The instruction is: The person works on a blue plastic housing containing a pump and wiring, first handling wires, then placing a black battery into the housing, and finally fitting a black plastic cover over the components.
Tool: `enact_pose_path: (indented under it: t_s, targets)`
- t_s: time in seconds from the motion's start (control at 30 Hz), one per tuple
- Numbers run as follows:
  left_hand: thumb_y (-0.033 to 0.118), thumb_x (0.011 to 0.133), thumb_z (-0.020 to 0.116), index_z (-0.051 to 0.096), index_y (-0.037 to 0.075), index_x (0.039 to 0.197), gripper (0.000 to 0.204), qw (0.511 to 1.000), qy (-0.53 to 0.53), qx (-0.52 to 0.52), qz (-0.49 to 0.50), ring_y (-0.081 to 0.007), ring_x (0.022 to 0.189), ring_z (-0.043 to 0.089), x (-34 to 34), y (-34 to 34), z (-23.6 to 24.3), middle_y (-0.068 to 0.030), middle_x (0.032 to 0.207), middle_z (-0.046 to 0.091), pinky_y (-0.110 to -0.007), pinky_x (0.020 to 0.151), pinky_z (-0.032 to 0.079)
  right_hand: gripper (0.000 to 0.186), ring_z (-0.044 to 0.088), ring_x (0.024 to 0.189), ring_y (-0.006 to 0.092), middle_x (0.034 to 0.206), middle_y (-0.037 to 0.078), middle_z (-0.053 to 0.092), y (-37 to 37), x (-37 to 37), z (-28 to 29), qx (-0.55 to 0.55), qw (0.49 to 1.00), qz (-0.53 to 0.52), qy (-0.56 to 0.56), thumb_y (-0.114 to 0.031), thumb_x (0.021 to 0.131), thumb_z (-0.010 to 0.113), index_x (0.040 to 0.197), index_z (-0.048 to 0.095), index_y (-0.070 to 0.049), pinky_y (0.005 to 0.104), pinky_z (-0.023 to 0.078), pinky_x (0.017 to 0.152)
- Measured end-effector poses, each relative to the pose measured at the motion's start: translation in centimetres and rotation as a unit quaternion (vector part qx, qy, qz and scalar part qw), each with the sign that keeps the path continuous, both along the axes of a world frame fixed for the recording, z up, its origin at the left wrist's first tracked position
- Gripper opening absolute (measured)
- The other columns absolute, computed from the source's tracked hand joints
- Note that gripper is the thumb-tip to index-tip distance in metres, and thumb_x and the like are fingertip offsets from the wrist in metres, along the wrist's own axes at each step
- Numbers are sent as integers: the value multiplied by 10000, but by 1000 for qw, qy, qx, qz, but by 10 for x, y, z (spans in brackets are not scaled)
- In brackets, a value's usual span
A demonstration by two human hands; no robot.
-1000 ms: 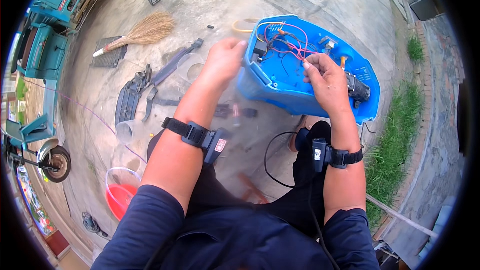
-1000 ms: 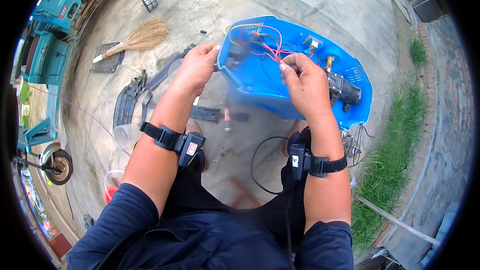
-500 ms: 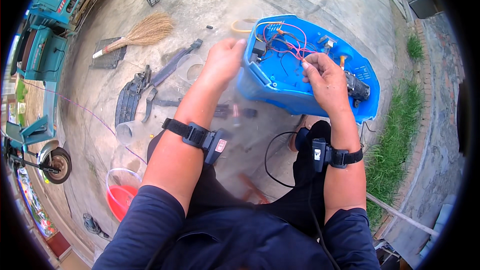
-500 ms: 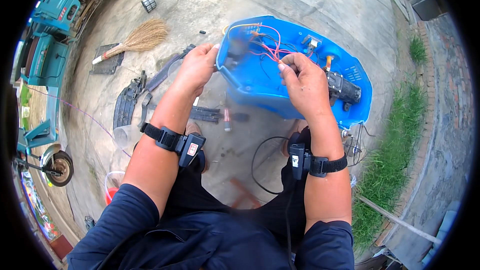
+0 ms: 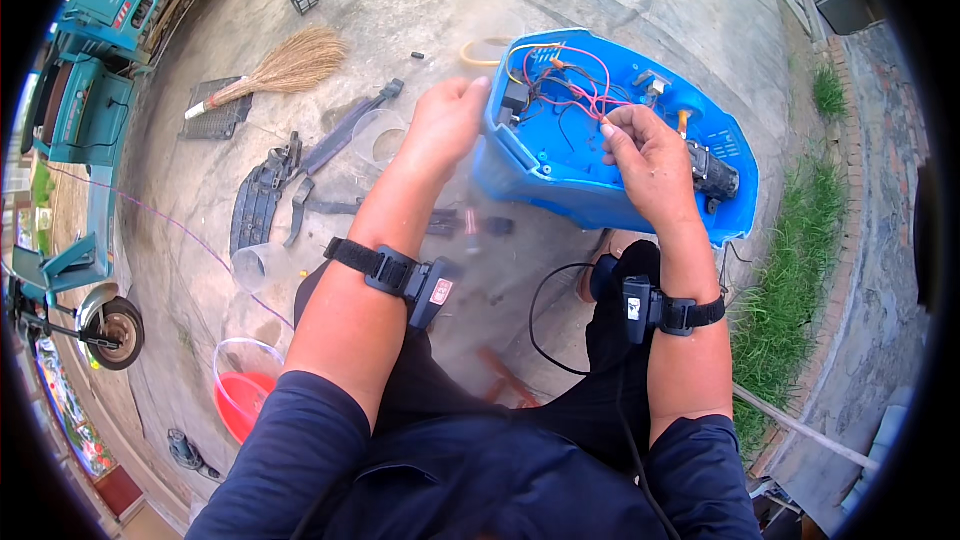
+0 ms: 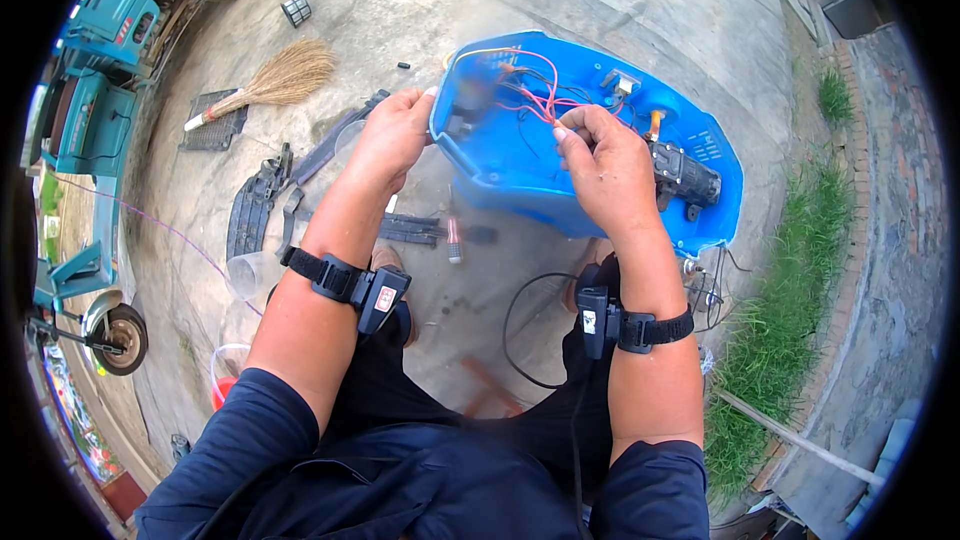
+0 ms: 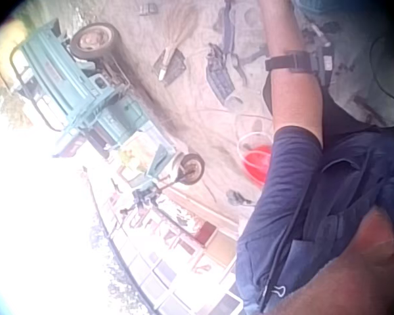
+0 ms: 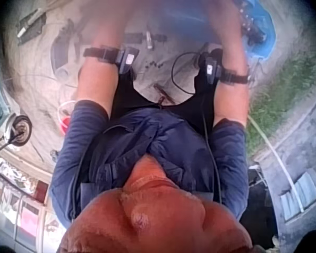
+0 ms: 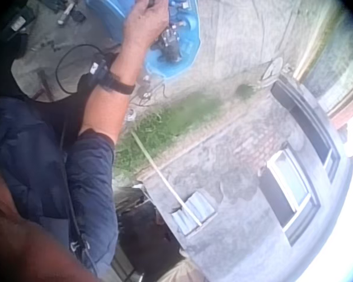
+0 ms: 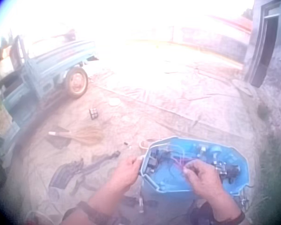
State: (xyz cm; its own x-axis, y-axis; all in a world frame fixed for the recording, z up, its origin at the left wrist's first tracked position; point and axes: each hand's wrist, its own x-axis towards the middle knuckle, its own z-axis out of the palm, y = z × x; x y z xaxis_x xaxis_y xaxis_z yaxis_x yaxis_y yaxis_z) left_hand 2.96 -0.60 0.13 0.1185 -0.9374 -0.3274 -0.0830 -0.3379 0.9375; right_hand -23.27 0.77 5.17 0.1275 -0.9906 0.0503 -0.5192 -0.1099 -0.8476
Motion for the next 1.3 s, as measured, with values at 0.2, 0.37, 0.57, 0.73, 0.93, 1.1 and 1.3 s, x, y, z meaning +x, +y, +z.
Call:
enact_pose_path:
  t_s: [0.2, 0.37, 0.57, 0.73, 0.93, 1.1, 1.3]
  targets:
    - [321, 1115, 567, 716, 2, 1052, 358, 1000, 5, 8, 5, -102, 803, 639, -1, 1, 4, -38, 909, 724, -294, 808, 537, 96, 634, 696, 127, 774, 50, 694, 0, 0, 0, 0, 1000, -2, 3, -113, 960, 707, 1012, 719, -33, 313, 525, 666]
    - [319, 1113, 567, 717, 1, 1054, 356, 1000, 15, 6, 6, -104, 808, 643, -2, 1, 4, -40, 909, 726, -292, 812, 536, 96, 640, 699, 129, 778, 54, 699, 0, 0, -1, -2, 1000, -2, 5, -112, 962, 708, 1014, 719, -33, 314, 527, 667]
    - [321, 1113, 566, 717, 3, 1054, 357, 1000, 13, 7, 3, -108, 814, 651, -1, 0, 3, -42, 915, 731, -296, 817, 539, 97, 649, 705, 130, 780, 54, 703, 0, -1, 0, 3, 1000, -2, 5, -113, 964, 708, 1018, 719, -33, 314, 531, 669]
    - [319, 1115, 564, 717, 2, 1056, 356, 1000, 10, 7, 4, -107, 822, 653, 0, -1, 0, -43, 920, 734, -297, 823, 538, 98, 648, 701, 129, 778, 53, 703, 0, 0, 0, -4, 1000, -1, 5, -114, 965, 707, 1019, 719, -33, 314, 531, 666]
    - [315, 1116, 561, 716, 0, 1060, 355, 1000, 13, 9, 3, -106, 827, 654, -1, 1, 3, -42, 923, 733, -297, 827, 537, 95, 645, 698, 129, 777, 52, 703, 0, 0, 0, 3, 1000, -3, 8, -114, 962, 707, 1012, 719, -33, 316, 531, 667]
    - [311, 1118, 559, 715, 0, 1064, 352, 1000, 12, 4, 3, -106, 823, 653, 0, 0, 1, -40, 922, 732, -297, 824, 536, 93, 646, 698, 132, 773, 53, 702, -1, -1, -2, -2, 1000, 0, -2, -113, 961, 707, 1007, 719, -32, 316, 530, 666]
    - [311, 1116, 560, 715, 6, 1061, 347, 1000, 5, 7, 8, -109, 818, 660, -2, 1, 4, -38, 921, 733, -297, 821, 538, 97, 652, 698, 140, 775, 60, 705, -1, -2, -2, -5, 1000, 0, 2, -116, 960, 705, 1004, 718, -30, 319, 533, 669]
